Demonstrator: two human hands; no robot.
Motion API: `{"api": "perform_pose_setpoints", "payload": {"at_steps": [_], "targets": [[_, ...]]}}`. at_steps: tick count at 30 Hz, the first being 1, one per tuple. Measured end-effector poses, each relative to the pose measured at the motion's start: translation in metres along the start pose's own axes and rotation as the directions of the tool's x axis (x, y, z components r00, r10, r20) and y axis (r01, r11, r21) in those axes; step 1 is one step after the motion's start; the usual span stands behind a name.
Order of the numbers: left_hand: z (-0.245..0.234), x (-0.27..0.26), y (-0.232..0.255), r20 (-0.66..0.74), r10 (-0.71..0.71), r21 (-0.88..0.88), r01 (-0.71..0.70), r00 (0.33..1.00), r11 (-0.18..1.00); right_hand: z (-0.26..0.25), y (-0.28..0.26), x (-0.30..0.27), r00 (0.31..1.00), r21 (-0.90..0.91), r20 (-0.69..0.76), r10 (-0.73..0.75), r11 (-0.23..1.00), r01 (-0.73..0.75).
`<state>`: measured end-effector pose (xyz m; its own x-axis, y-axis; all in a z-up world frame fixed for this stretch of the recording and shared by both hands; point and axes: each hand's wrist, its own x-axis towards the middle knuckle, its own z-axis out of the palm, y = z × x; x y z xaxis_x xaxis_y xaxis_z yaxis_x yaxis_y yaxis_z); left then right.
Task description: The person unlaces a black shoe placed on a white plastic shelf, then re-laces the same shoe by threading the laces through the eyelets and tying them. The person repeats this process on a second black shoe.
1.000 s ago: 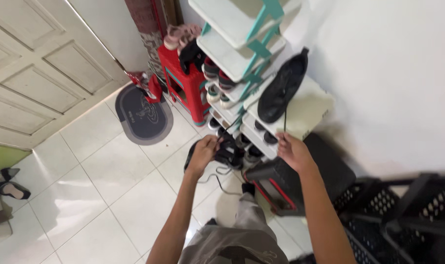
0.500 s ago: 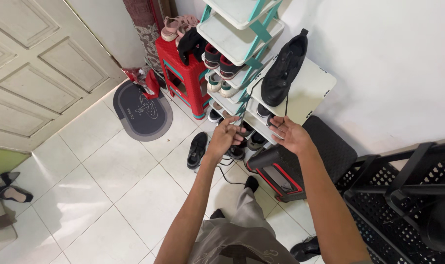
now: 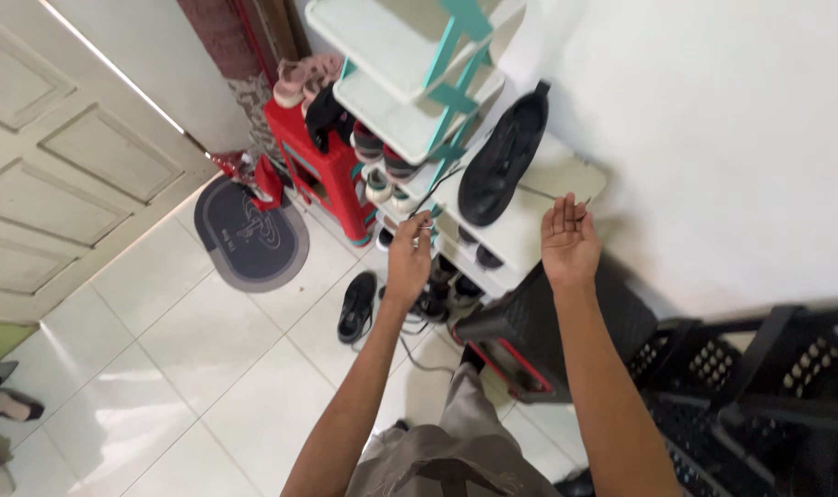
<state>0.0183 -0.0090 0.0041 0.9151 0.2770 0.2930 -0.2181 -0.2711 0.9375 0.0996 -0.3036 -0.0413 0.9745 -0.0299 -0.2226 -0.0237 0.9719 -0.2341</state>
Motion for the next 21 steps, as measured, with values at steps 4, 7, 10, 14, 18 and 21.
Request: {"api": "perform_pose_setpoints", "payload": {"at_steps": [4,7,10,14,18,21], "targets": [[0.062,0.040,0.006,0.073,0.061,0.259,-0.078,0.995,0.963,0.038,-0.002,0.059,0.996,-0.350,0.041,-0.081,0.932,0.090],[0.112,0.068,-0.002,0.131,0.027,0.528,-0.093,0.991,0.844,0.053,0.004,0.097,0.969,-0.721,0.171,-0.180,0.647,0.247],[0.148,0.082,-0.016,0.124,-0.075,0.721,-0.037,0.989,0.691,0.058,0.010,0.106,0.898,-0.872,0.433,-0.072,-0.284,0.398],[0.165,0.087,-0.036,0.082,-0.067,0.764,-0.019,0.994,0.644,0.068,0.022,0.113,0.861,-0.396,0.465,0.207,-0.821,0.411],[0.162,0.098,-0.043,0.077,0.015,0.817,-0.072,0.997,0.572,0.074,0.030,0.118,0.834,-0.378,0.462,0.302,-0.783,0.493],[0.160,0.107,-0.044,0.104,-0.043,0.836,-0.064,0.994,0.544,0.063,0.015,0.115,0.811,-0.527,0.428,0.398,-0.620,0.582]]}}
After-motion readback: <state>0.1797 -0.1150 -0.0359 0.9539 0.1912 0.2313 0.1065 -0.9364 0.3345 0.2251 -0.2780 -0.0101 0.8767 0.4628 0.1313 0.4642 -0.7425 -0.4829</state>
